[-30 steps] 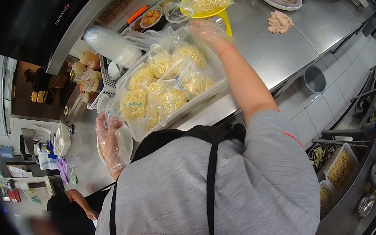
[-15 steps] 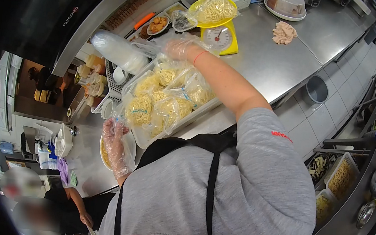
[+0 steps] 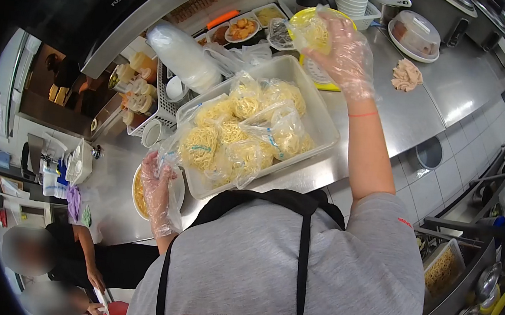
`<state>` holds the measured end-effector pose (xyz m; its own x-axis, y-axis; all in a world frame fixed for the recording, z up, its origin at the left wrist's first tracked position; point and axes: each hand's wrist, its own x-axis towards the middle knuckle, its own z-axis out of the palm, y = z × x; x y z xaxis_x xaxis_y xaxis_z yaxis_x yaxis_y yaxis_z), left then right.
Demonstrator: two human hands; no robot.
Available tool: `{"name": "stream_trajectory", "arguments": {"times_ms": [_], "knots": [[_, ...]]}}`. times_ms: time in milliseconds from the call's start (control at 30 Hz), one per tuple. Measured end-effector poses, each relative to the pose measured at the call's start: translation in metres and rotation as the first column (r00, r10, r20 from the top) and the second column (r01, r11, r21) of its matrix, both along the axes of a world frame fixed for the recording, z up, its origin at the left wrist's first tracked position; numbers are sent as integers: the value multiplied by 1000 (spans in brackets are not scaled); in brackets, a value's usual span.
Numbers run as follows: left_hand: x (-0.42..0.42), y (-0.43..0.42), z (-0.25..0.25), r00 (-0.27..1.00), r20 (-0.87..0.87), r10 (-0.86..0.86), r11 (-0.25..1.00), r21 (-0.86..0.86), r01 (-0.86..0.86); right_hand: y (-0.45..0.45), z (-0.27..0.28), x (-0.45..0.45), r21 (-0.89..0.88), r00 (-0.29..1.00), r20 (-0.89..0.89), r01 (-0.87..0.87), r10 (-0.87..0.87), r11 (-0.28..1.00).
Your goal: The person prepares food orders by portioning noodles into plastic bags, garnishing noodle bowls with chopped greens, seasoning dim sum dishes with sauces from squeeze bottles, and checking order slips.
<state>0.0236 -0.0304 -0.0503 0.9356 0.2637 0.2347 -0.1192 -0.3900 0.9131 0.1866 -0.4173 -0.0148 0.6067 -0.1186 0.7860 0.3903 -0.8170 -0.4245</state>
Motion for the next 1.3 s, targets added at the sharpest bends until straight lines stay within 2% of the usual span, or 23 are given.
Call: {"name": "stream_trajectory", "arguments": {"times_ms": [33,67,133,200,267,300,333,367,400,567,633,667,733,833,900,967,1000,1033,1100,1133,1200,1233,1300], "knots": [[4,-2,1,1000,6,5,1000,-5,-5,1,1,7,-5,1000,6,-5,5,1000],[6,-3,2,1000,28,-2,997,76,0,3,-1,17,-231,1000,2,15,-15,973],[7,-4,3,999,46,-8,988,156,0,-1,0,41,-445,999,2,31,-34,895],[11,-1,6,976,-199,-84,990,97,105,-11,9,65,-489,977,-79,135,-198,862],[10,-1,8,992,-114,-44,997,60,51,-35,35,61,-8,999,47,24,-24,1000],[6,-1,7,998,-59,-1,1000,21,3,-48,46,54,193,998,60,-19,8,981],[3,-1,8,998,-62,5,1000,14,-4,-65,48,49,232,981,186,3,-48,973],[-1,0,9,999,-34,33,993,-110,-36,-61,63,25,470,996,83,-54,17,881],[-6,1,11,998,-10,65,970,-233,-66,-70,67,15,486,998,54,-59,38,872],[-7,8,19,987,-6,160,976,-147,-159,-49,65,-44,419,942,-230,-131,245,898],[-2,3,23,984,23,175,963,-210,-166,-40,51,-58,115,918,-192,-329,346,937],[-1,0,26,984,61,170,953,-266,-148,-35,47,-63,114,912,-198,-344,360,932],[-1,-1,30,982,84,171,937,-323,-135,-20,44,-69,452,863,-93,-408,496,793],[1,-1,38,982,99,160,918,-380,-111,10,44,-68,603,793,65,-515,606,609],[-1,-4,38,984,85,156,915,-388,-111,39,36,-66,540,780,63,-552,623,635],[-5,-8,37,1000,9,5,926,-377,-1,62,8,-61,465,512,164,-794,843,391],[-3,-7,30,1000,14,13,926,-378,-7,79,11,-66,347,522,-154,-767,839,540],[0,-3,16,998,66,-16,992,-127,25,96,14,-72,129,515,-439,-775,736,619],[-2,-10,24,979,124,-161,947,300,118,122,-27,-75,51,353,-576,-885,738,463],[-4,-15,22,981,127,-149,949,298,106,130,-49,-82,48,346,-576,-890,741,453],[-5,-21,19,945,52,-322,884,373,281,143,-75,-92,-246,480,-549,-875,684,417],[-5,-25,19,951,56,-303,892,367,262,144,-73,-93,-251,468,-553,-883,690,398],[-8,-30,17,836,-166,-523,852,-123,509,144,-61,-96,-163,417,-635,-895,651,415]]}}
